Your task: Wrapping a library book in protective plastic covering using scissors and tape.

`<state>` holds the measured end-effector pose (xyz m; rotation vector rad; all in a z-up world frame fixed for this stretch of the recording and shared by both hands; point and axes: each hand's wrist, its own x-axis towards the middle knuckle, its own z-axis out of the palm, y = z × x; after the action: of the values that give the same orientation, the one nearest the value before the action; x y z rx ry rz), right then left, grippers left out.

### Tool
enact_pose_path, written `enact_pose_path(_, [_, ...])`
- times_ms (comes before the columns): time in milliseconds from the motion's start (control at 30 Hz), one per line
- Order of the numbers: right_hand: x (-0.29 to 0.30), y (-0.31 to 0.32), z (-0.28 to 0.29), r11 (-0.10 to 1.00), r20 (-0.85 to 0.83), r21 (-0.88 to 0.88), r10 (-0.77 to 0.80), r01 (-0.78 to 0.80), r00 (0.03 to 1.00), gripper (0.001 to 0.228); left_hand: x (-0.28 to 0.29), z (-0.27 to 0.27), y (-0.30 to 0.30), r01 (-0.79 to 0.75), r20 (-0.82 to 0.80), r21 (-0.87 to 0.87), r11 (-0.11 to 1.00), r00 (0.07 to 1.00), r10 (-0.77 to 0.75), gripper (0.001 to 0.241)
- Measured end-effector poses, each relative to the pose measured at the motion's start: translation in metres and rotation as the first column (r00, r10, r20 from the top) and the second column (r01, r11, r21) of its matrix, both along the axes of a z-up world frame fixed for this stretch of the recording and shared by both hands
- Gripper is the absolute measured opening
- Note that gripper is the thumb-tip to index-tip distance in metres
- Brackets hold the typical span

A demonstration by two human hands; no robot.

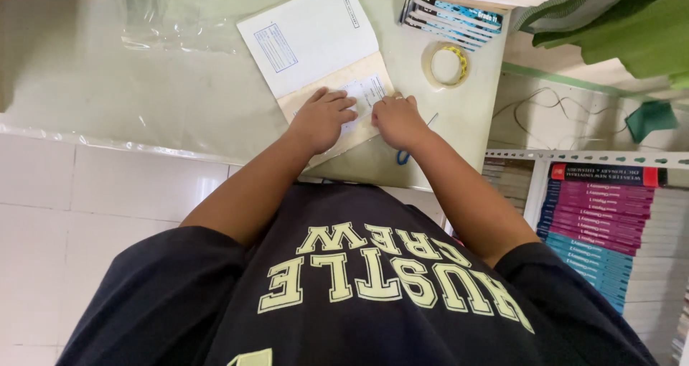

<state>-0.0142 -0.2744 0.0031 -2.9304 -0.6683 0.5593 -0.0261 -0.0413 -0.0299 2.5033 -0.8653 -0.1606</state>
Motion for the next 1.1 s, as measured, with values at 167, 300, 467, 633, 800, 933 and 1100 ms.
enact_pose_path(167, [-0.009, -0.008, 0.011, 0.977, 0.053, 0.196, 0.071, -0.080, 0.996, 0.005, 0.000, 0.013, -0.001, -0.015, -0.033, 0.011, 1.000, 0.999, 0.015, 0.029])
enact_pose_path(300, [-0.007, -0.012, 0.018, 0.939, -0.007, 0.342, 0.031, -0.027, 0.999, 0.008, 0.001, -0.003, -0.002, -0.019, 0.004, 0.003, 1.000, 1.000, 0.019, 0.032])
enact_pose_path(467, [-0.010, 0.012, 0.047, 0.939, -0.153, 0.333, -0.041, 0.090, 0.987, 0.021, -0.002, 0.002, -0.001, -0.033, -0.006, -0.014, 0.999, 0.999, 0.033, 0.033])
enact_pose_path(633, [-0.012, 0.011, 0.036, 0.951, -0.107, 0.297, -0.051, 0.081, 0.993, 0.012, -0.004, 0.003, -0.002, -0.064, -0.027, -0.042, 0.997, 0.998, 0.063, 0.030])
enact_pose_path(800, [-0.009, -0.001, 0.024, 0.831, -0.261, 0.501, -0.120, 0.241, 0.958, 0.012, -0.005, 0.014, 0.001, -0.085, 0.015, -0.141, 0.986, 0.996, 0.089, 0.028])
enact_pose_path(933, [-0.002, 0.005, 0.020, 0.842, -0.242, 0.492, -0.113, 0.222, 0.964, 0.011, -0.007, 0.022, -0.001, -0.146, -0.068, -0.135, 0.980, 0.988, 0.138, 0.024])
enact_pose_path(1100, [-0.001, 0.011, 0.013, 0.913, -0.123, 0.388, -0.088, 0.130, 0.988, 0.009, -0.011, 0.011, 0.001, -0.170, -0.018, -0.221, 0.960, 0.985, 0.170, 0.034])
